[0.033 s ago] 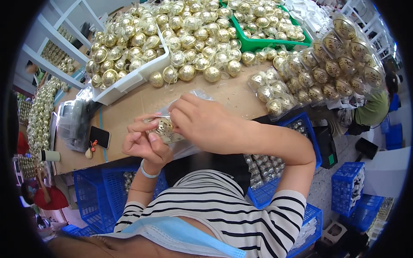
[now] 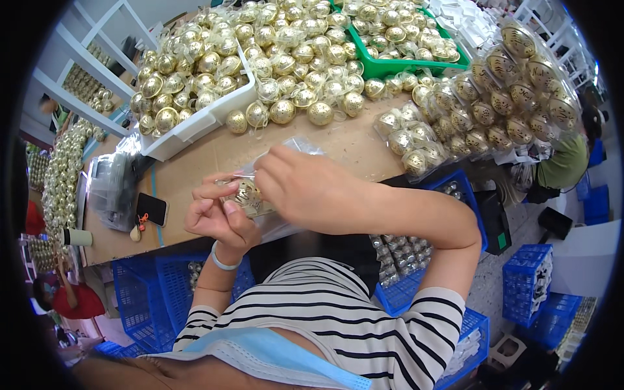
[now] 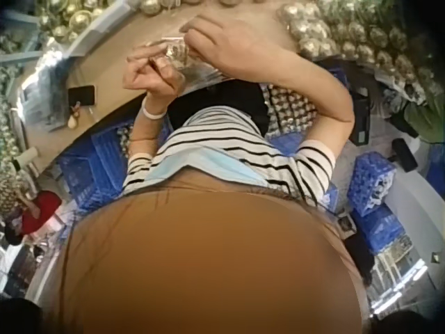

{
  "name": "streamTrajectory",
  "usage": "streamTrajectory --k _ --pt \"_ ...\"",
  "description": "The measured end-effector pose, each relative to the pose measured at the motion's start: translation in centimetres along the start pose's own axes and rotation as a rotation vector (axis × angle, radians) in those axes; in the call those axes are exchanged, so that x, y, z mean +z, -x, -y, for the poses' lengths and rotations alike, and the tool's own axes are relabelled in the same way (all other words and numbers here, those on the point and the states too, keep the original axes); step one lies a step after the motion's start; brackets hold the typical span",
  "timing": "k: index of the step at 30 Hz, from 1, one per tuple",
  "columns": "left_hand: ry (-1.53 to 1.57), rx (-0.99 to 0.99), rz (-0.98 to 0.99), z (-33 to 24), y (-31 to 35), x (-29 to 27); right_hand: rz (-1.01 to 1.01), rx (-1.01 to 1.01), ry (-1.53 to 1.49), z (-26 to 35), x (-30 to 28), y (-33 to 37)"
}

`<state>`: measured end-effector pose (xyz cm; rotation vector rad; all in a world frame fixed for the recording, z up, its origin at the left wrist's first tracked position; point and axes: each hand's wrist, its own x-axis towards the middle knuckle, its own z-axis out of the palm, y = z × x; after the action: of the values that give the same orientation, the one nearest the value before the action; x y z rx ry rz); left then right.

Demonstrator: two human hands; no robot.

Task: Packing gold Christmas ornaments into clear plastic bags.

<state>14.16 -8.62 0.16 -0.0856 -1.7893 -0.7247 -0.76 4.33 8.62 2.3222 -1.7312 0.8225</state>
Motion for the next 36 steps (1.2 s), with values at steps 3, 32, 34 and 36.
streamTrajectory --k 3,32,34,36 --pt "-0.038 -0.016 0.011 -0.1 -0.7 -0.3 -0.031 -0.074 0.168 -0.3 0.4 -0.3" --pt "0.441 0.141 0.255 -0.3 -4.1 3.1 0.155 0.473 -0.614 -0.9 -2.0 5.1" --pt "0.535 0.154 0.280 -0.1 -4.6 4.6 0.137 0.469 -0.629 -0.6 -2.1 7.0" --pt "0.475 0.210 0.538 -0.4 -5.4 5.5 -0.005 0.580 -0.683 0.4 -2.1 8.4"
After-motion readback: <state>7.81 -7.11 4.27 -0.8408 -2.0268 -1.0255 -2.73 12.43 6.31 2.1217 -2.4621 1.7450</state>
